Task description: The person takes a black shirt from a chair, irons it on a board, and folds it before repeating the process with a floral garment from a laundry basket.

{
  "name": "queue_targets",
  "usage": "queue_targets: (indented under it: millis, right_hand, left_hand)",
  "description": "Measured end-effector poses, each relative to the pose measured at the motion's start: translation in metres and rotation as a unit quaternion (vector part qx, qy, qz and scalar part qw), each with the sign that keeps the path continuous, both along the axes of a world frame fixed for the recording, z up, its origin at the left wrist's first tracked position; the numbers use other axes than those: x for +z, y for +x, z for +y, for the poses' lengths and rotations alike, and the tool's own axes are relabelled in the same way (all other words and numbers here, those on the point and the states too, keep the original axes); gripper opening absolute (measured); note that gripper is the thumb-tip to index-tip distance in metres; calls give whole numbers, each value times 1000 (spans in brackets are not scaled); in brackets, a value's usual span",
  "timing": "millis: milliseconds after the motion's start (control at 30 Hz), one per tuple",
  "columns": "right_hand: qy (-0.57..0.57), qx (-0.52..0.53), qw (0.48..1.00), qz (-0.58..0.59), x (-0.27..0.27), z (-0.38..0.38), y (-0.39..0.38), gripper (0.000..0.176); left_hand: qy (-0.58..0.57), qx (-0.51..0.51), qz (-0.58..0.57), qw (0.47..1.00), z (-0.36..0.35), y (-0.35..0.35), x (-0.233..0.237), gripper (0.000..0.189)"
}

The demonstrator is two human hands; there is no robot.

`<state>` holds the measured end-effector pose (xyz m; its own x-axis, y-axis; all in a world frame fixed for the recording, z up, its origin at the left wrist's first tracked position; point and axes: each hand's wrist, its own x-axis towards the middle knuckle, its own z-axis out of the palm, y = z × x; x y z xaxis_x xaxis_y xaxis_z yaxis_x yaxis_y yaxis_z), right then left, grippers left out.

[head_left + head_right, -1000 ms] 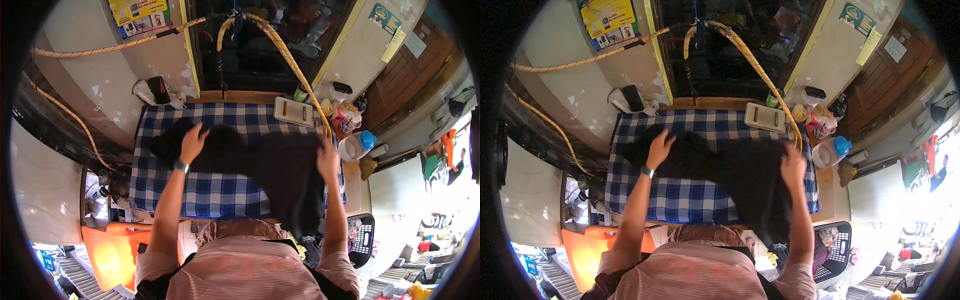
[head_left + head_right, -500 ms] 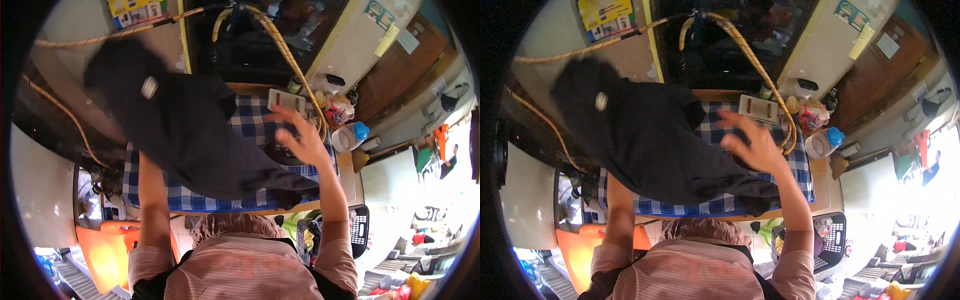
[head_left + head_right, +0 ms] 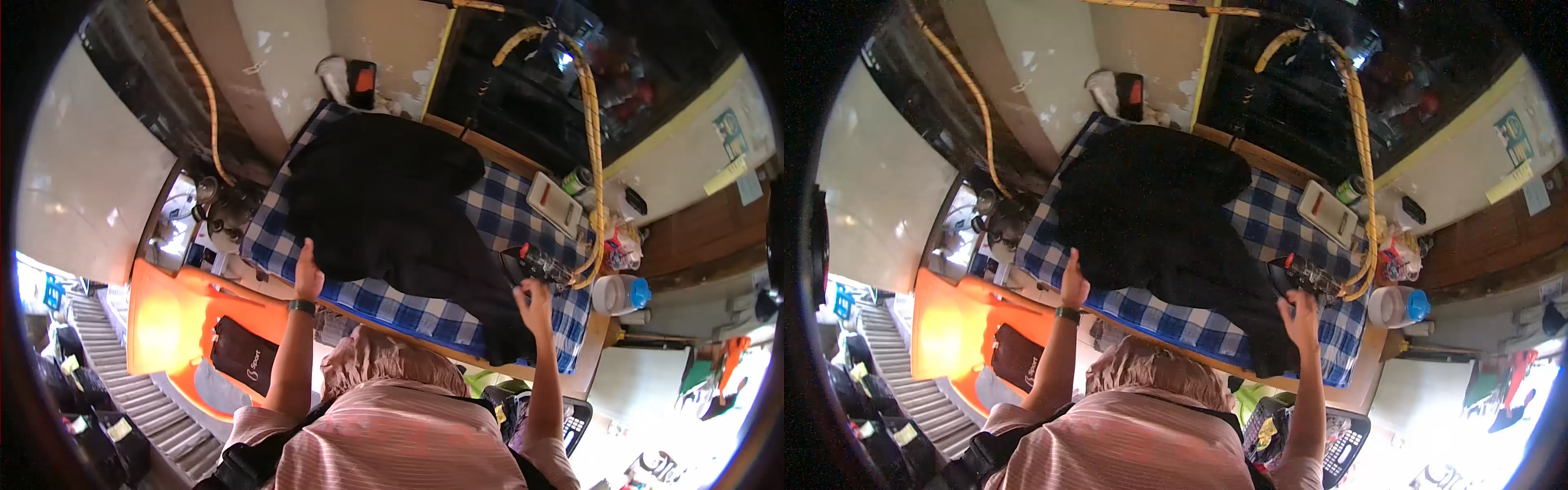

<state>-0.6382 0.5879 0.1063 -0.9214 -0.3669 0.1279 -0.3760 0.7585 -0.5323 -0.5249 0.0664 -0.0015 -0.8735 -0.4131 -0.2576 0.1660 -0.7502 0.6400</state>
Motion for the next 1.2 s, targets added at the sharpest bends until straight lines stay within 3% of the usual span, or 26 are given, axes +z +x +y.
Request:
queue_targets:
  millis: [33, 67, 100, 133, 200, 233, 333, 433, 500, 567, 600, 667, 700, 767, 800, 833, 900, 933, 967, 1000, 1033, 1067, 1100, 1133, 1167, 1200]
  right_hand:
    - [60, 37, 996, 53, -4, 0, 13, 41]
    - [119, 72, 985, 105, -7, 2, 25, 45]
    - [118, 77, 984, 106, -16, 10, 32, 45]
    - [115, 51, 991, 51, -27, 17, 36, 49]
    - [123, 3, 987, -105, -28, 23, 39, 59]
    - [120, 4, 987, -104, -22, 25, 41, 59]
    - [106, -26, 991, -77, -10, 49, 46, 56]
    - [194, -81, 977, 24, 50, 64, 44, 47]
    - [229, -123, 959, 115, 103, 66, 45, 55]
    - [200, -146, 942, 227, 117, 91, 43, 61]
    - [202, -153, 923, 289, 125, 94, 47, 62]
    - [203, -153, 902, 348, 130, 100, 56, 64]
    - [246, -118, 911, 309, 125, 107, 65, 64]
    - [292, -62, 927, 229, 105, 109, 79, 68]
    - [297, -34, 934, 197, 82, 114, 83, 70]
    - [308, -38, 938, 152, 69, 105, 93, 71]
    - [304, -68, 949, 34, 33, 100, 103, 67]
    - [311, -47, 949, 40, 8, 108, 107, 64]
    - [316, -26, 947, 46, -12, 118, 111, 60]
    - [317, -24, 947, 45, -14, 119, 112, 60]
    - [315, -56, 946, -44, -16, 120, 113, 57]
    - [311, -89, 937, -133, -18, 122, 113, 55]
    - [312, -89, 936, -135, -11, 121, 101, 55]
    - [293, -54, 923, -243, 6, 110, 76, 49]
    - [268, -19, 898, -347, 19, 96, 50, 46]
    - [243, -56, 960, -129, 22, 76, 35, 46]
  left_hand:
    - [-1, 7, -1, 1000, -4, 5, -24, 55]
    - [-202, 15, -91, 975, -3, 7, -47, 53]
    - [-391, 23, -176, 903, -3, 8, -65, 51]
    - [-391, 28, -177, 903, 5, 8, -44, 51]
    - [-51, 7, -50, 997, 28, -2, 13, 51]
    - [123, -7, 19, 992, 33, -9, 32, 51]
    - [186, 77, -56, 978, 23, -23, 40, 52]
    - [103, 29, -29, 994, -21, -44, 20, 53]
    - [-114, 80, -105, 985, -38, -57, 53, 44]
    - [-197, 202, -74, 957, -35, -61, 112, 38]
    - [-198, 203, -75, 956, -42, -60, 125, 38]
    - [-415, 300, -86, 855, -60, -50, 137, 40]
    - [-414, 303, -90, 854, -60, -42, 144, 40]
    - [-556, 312, -258, 726, -62, -24, 151, 46]
    - [-619, 368, -293, 629, -93, -23, 90, 47]
    - [-618, 368, -299, 627, -95, -16, 72, 47]
    - [-584, 234, -295, 719, -91, 5, 45, 51]
    - [-576, 243, -300, 721, -91, 12, 14, 56]
    - [-522, 241, -279, 769, -90, 21, -15, 60]
    - [-491, 214, -360, 764, -83, 28, -18, 60]
    - [-455, 185, -438, 753, -78, 35, -21, 59]
    - [-454, 185, -440, 752, -72, 41, -24, 59]
    - [-408, 174, -414, 795, -55, 42, -1, 62]
    - [-360, 160, -386, 834, -41, 42, 14, 65]
    - [-361, 157, -386, 835, -35, 40, 8, 65]
    - [-367, 188, -317, 854, -31, 37, -3, 71]
